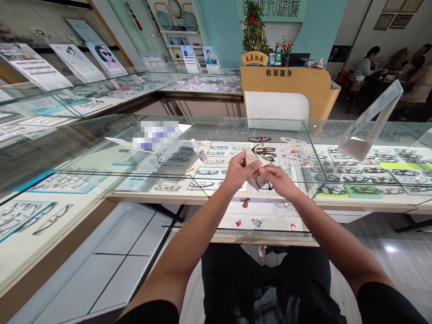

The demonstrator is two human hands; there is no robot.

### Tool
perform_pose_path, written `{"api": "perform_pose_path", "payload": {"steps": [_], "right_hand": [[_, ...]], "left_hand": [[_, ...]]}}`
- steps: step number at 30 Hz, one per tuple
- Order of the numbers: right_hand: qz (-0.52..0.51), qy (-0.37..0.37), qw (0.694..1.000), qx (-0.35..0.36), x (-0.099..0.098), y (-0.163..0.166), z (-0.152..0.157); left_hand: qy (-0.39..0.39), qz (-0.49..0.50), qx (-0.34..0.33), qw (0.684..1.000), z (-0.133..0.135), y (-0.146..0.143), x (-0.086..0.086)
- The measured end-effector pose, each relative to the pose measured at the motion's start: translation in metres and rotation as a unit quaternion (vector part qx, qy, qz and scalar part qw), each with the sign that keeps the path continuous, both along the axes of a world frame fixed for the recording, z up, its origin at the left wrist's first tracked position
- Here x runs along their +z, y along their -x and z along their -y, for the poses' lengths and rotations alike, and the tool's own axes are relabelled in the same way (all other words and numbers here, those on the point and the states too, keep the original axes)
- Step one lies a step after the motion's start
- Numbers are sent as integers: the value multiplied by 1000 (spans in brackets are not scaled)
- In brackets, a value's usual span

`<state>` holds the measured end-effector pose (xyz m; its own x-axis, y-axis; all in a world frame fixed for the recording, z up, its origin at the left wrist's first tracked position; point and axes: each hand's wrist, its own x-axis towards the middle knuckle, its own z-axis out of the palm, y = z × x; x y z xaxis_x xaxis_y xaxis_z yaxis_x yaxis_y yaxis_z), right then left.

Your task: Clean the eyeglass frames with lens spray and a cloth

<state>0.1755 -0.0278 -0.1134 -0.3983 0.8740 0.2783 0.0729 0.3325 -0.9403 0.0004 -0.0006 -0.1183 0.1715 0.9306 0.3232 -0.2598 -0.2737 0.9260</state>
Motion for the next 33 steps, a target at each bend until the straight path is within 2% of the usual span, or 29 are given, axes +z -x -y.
{"api": "perform_pose_path", "payload": {"steps": [4, 9, 12, 14, 17, 21, 28, 31, 33], "right_hand": [[-3, 1, 1000, 12, -1, 3, 1], [-42, 53, 997, -29, 4, -4, 0], [-18, 48, 998, -26, 4, -5, 2], [-1, 33, 999, -1, 3, -1, 4], [4, 41, 998, 45, 0, 8, 6], [-11, 30, 999, 8, 1, 11, 6], [-95, 48, 994, -26, 10, -3, 3], [-118, 57, 991, -25, 8, -5, 0], [-131, 53, 990, -25, 7, -6, -1]], "left_hand": [[9, 7, 73, 997, -4, 2, -3], [12, 13, -34, 999, -4, 3, 2], [2, 6, -56, 998, 2, 0, 7], [4, 0, -37, 999, 6, -2, 7], [30, 3, 29, 999, 6, -5, 2], [61, 45, 92, 993, -6, -4, -7], [101, 130, 119, 979, -30, 15, -11], [97, 106, 103, 984, -30, 17, -14], [104, 55, 73, 990, -26, 14, -16]]}}
